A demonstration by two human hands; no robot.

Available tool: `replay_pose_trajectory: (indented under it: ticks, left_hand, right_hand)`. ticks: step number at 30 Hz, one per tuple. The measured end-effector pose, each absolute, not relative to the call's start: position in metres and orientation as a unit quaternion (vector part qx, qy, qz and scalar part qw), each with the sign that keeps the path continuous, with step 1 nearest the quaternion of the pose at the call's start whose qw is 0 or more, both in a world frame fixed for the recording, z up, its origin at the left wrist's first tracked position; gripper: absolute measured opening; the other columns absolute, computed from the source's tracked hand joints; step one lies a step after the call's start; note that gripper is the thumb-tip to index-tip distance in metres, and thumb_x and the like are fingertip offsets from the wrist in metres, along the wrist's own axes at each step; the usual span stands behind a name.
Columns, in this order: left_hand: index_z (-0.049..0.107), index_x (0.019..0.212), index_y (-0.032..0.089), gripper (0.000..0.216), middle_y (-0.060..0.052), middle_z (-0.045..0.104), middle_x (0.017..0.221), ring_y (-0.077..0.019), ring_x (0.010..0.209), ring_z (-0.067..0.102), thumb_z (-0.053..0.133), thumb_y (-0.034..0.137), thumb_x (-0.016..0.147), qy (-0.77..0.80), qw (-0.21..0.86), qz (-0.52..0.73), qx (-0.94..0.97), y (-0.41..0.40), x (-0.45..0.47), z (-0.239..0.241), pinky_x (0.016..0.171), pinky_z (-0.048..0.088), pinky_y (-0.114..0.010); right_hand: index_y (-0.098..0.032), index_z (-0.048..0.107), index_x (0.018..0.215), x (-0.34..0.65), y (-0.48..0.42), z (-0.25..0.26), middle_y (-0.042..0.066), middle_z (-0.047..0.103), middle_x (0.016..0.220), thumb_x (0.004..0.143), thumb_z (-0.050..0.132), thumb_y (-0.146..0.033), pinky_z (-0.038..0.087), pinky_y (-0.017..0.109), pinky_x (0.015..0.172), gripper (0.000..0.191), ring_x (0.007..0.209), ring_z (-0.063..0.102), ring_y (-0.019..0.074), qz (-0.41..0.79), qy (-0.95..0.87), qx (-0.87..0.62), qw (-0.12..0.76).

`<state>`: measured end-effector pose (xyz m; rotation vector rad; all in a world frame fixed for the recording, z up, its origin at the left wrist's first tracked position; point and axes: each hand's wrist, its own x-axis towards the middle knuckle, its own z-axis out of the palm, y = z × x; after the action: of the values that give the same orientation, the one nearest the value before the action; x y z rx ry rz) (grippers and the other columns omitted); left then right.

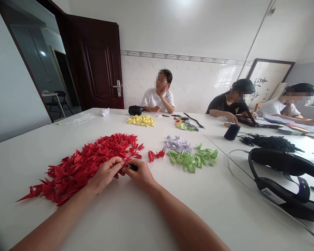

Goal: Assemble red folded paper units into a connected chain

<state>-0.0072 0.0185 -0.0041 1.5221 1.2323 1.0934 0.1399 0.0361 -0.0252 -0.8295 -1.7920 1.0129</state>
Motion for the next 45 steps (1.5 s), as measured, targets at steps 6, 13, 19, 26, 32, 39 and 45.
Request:
replay_pose_trajectory:
  ticks: [6, 13, 19, 26, 32, 39, 45]
  left_hand:
    - [0.052, 0.084, 0.019, 0.025, -0.001, 0.062, 0.076, -0.0146, 0.066, 0.061, 0.047, 0.042, 0.076, 0.506, 0.417, 0.433, 0.618, 0.018, -0.008, -0.001, 0.055, 0.043, -0.024]
    - [0.059, 0.085, 0.018, 0.020, -0.004, 0.064, 0.083, -0.0174, 0.075, 0.060, 0.052, 0.032, 0.072, 0.557, 0.234, 0.470, 0.643, 0.034, -0.026, -0.011, 0.069, 0.048, -0.029]
    - [0.061, 0.096, 0.018, 0.027, -0.007, 0.059, 0.100, -0.0196, 0.093, 0.058, 0.048, 0.027, 0.074, 0.561, 0.157, 0.370, 0.724, 0.038, -0.028, -0.021, 0.084, 0.045, -0.032]
    - [0.060, 0.082, 0.019, 0.016, -0.006, 0.059, 0.086, -0.0195, 0.083, 0.056, 0.047, 0.026, 0.074, 0.578, 0.095, 0.306, 0.750, 0.042, -0.031, -0.026, 0.074, 0.045, -0.031]
    - [0.059, 0.081, 0.020, 0.016, -0.004, 0.062, 0.084, -0.0197, 0.082, 0.056, 0.044, 0.024, 0.076, 0.570, 0.099, 0.289, 0.763, 0.041, -0.030, -0.023, 0.071, 0.043, -0.030]
    - [0.056, 0.111, 0.019, 0.036, -0.010, 0.057, 0.102, -0.0229, 0.097, 0.054, 0.042, 0.031, 0.080, 0.561, 0.097, 0.284, 0.772, 0.039, -0.026, -0.023, 0.083, 0.042, -0.035]
    - [0.064, 0.083, 0.020, 0.021, -0.007, 0.060, 0.087, -0.0216, 0.086, 0.056, 0.045, 0.027, 0.077, 0.544, 0.122, 0.290, 0.777, 0.039, -0.027, -0.024, 0.076, 0.044, -0.034]
  right_hand:
    - [-0.017, 0.057, 0.061, 0.144, 0.042, -0.026, -0.002, 0.050, 0.056, 0.078, 0.050, -0.033, 0.033, 0.020, 0.049, 0.024, 0.053, 0.044, 0.0089, 0.334, -0.717, -0.410, 0.454]
    - [-0.018, 0.058, 0.060, 0.170, 0.064, -0.033, -0.001, 0.050, 0.053, 0.075, 0.051, -0.037, 0.029, 0.023, 0.049, 0.025, 0.050, 0.041, 0.0112, 0.185, -0.653, -0.569, 0.464]
    - [-0.019, 0.062, 0.096, 0.178, 0.068, -0.035, 0.003, 0.064, 0.075, 0.073, 0.054, -0.037, 0.038, 0.024, 0.057, 0.030, 0.066, 0.055, 0.0157, 0.173, -0.633, -0.607, 0.449]
    - [-0.018, 0.059, 0.107, 0.170, 0.065, -0.036, 0.005, 0.066, 0.085, 0.076, 0.050, -0.028, 0.043, 0.026, 0.066, 0.034, 0.077, 0.059, 0.0173, 0.153, -0.671, -0.587, 0.426]
    - [-0.022, 0.064, 0.096, 0.157, 0.054, -0.037, 0.002, 0.068, 0.083, 0.074, 0.052, -0.022, 0.044, 0.024, 0.065, 0.025, 0.071, 0.061, 0.0151, 0.182, -0.746, -0.497, 0.406]
    - [-0.022, 0.064, 0.100, 0.150, 0.051, -0.040, 0.002, 0.068, 0.082, 0.074, 0.054, -0.022, 0.044, 0.024, 0.064, 0.028, 0.069, 0.060, 0.0144, 0.194, -0.770, -0.460, 0.399]
    - [-0.022, 0.064, 0.099, 0.150, 0.052, -0.040, 0.003, 0.067, 0.087, 0.073, 0.055, -0.021, 0.045, 0.025, 0.068, 0.027, 0.074, 0.059, 0.0153, 0.181, -0.774, -0.453, 0.404]
